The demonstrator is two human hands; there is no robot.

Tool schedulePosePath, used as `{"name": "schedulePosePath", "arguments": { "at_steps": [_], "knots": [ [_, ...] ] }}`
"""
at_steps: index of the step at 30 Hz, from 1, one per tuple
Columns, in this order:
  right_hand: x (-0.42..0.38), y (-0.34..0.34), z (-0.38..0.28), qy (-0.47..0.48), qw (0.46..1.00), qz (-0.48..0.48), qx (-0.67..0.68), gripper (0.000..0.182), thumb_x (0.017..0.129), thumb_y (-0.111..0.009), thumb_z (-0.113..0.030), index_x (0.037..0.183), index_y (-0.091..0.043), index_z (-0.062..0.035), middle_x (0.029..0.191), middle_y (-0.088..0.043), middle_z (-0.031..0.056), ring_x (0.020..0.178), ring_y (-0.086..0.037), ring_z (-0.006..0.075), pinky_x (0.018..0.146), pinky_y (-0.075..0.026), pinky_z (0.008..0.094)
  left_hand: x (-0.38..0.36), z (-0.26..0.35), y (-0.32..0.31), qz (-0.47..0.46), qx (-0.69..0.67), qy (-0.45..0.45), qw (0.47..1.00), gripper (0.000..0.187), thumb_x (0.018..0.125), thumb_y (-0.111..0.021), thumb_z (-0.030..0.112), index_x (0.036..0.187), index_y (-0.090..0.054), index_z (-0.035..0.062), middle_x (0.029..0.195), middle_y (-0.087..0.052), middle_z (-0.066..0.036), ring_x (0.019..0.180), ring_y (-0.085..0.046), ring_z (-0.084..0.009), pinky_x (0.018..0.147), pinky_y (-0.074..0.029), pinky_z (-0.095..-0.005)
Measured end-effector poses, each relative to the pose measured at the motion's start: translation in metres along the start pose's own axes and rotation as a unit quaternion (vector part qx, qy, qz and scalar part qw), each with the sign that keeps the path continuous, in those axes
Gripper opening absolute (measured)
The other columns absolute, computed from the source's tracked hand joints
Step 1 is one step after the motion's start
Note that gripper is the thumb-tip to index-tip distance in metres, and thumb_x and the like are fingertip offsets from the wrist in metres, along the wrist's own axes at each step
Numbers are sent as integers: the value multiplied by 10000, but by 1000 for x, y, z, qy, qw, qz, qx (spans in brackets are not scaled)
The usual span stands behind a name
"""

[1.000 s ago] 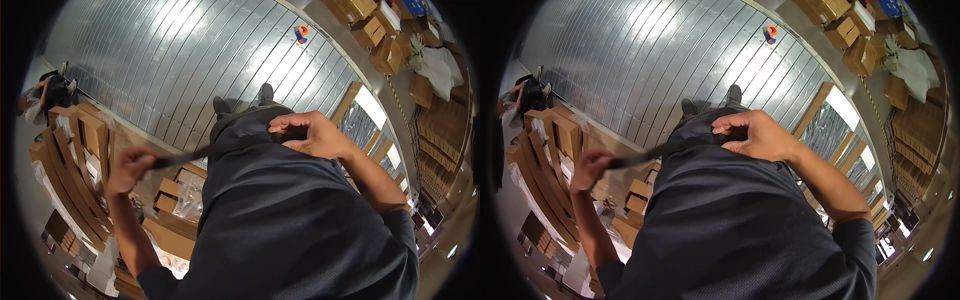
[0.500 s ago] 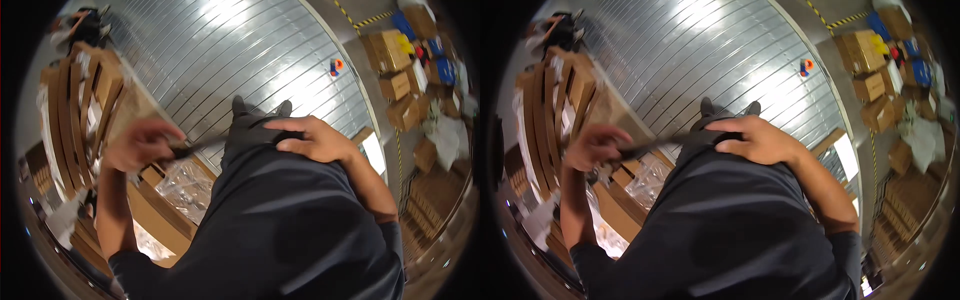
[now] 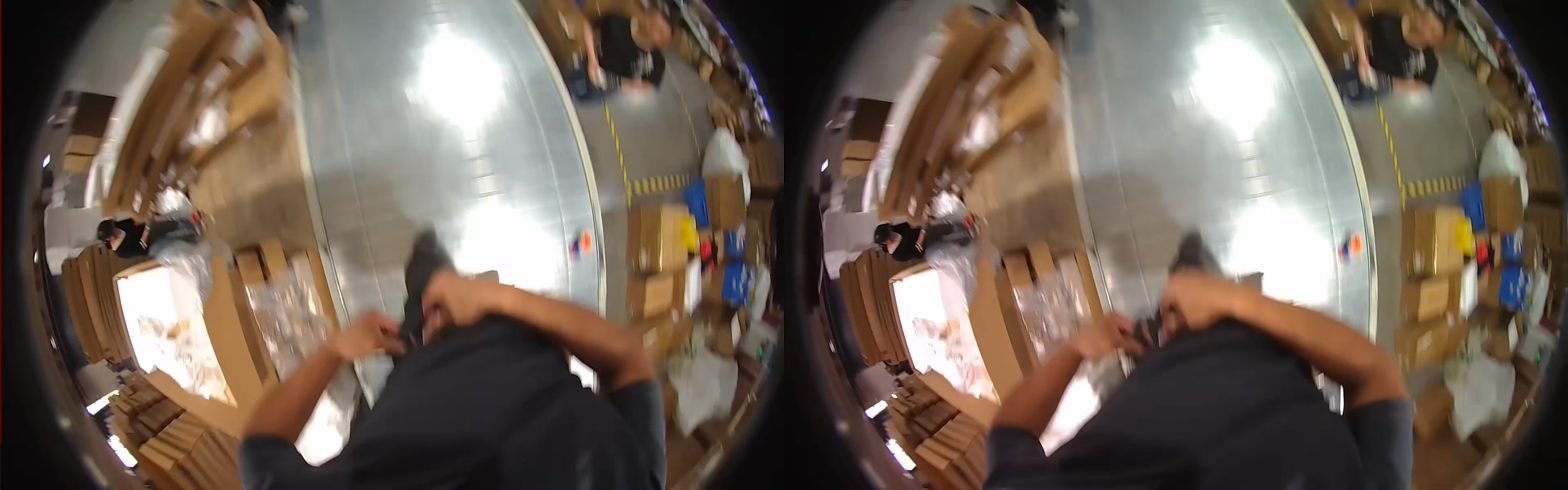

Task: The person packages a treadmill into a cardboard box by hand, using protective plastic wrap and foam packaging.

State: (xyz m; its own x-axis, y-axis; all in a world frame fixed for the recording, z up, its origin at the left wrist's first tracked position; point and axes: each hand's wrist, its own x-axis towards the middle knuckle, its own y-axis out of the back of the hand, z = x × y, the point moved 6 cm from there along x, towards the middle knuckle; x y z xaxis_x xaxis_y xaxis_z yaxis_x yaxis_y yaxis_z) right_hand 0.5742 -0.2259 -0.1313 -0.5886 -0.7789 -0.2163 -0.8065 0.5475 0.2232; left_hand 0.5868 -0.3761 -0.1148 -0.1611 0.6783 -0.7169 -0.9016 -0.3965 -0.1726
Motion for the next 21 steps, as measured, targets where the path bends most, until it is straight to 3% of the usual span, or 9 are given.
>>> {"name": "schedulePosePath", "arguments": {
  "at_steps": [2, 3, 5, 8, 13, 15, 16, 18, 21],
  "knots": [
    [12, -6, -21, 33, 992, -110, -60, 226, 718, -653, -155, 895, -656, -14, 820, -635, 192, 775, -619, 334, 680, -480, 402, -5, -12, 0, 97, -29, 1, 995, 161, 729, -717, 147, 845, -690, 37, 682, -620, 20, 625, -495, -51, 581, -436, -254],
    [16, -4, -31, -15, 989, -127, -72, 226, 719, -639, -135, 904, -651, -6, 842, -636, 192, 797, -616, 348, 692, -479, 408, -11, 3, 3, 144, 49, -39, 987, 145, 748, -699, 151, 819, -674, 27, 660, -600, 23, 625, -495, -53, 583, -436, -258],
    [24, 4, -57, -73, 961, -241, -116, 257, 683, -661, -138, 902, -646, -5, 891, -635, 199, 833, -611, 370, 703, -480, 418, -16, -7, 1, 155, -49, 1, 987, 132, 784, -653, 120, 803, -638, -10, 658, -588, 11, 599, -486, -59, 556, -427, -240],
    [43, 5, -69, -73, 920, -304, -236, 288, 620, -692, -137, 868, -642, 0, 872, -636, 208, 852, -607, 390, 700, -485, 431, -25, -5, 12, 188, -67, -6, 980, 131, 776, -639, 106, 833, -646, -12, 667, -601, -10, 610, -517, -66, 560, -438, -238],
    [78, 10, -49, 15, 964, -146, -222, 319, 565, -692, -113, 856, -620, -5, 821, -634, 198, 831, -616, 391, 696, -490, 464, -36, 17, 40, 182, -44, -36, 982, 158, 747, -634, 114, 857, -665, 4, 671, -617, -33, 633, -548, -78, 586, -460, -258],
    [85, 20, -49, 101, 972, -25, -211, 296, 584, -678, -107, 857, -613, -12, 806, -635, 189, 818, -618, 392, 696, -491, 465, -29, 16, 55, 207, 37, -33, 977, 143, 727, -614, 113, 801, -650, -4, 689, -642, -100, 614, -602, -191, 592, -471, -299],
    [97, 21, -60, 20, 964, -89, -250, 212, 650, -632, -105, 844, -610, -22, 791, -636, 180, 800, -619, 391, 679, -493, 465, -22, 7, 65, 235, 99, -46, 966, 152, 706, -613, 121, 790, -651, 0, 701, -646, -132, 632, -617, -235, 612, -480, -317],
    [113, 28, -65, -8, 964, -61, -259, 196, 688, -598, -113, 864, -610, -26, 789, -635, 183, 793, -623, 387, 670, -494, 465, -20, -2, 84, 295, 145, -22, 944, 188, 622, -626, 156, 748, -650, 18, 739, -632, -207, 727, -623, -358, 680, -494, -380],
    [125, 38, -76, 13, 971, -29, -236, 212, 755, -539, -154, 920, -599, -36, 782, -634, 184, 788, -626, 383, 664, -493, 471, -35, 2, 105, 404, 187, -2, 895, 201, 627, -646, 196, 740, -650, 29, 719, -641, -186, 737, -635, -349, 679, -498, -395]
  ]
}}
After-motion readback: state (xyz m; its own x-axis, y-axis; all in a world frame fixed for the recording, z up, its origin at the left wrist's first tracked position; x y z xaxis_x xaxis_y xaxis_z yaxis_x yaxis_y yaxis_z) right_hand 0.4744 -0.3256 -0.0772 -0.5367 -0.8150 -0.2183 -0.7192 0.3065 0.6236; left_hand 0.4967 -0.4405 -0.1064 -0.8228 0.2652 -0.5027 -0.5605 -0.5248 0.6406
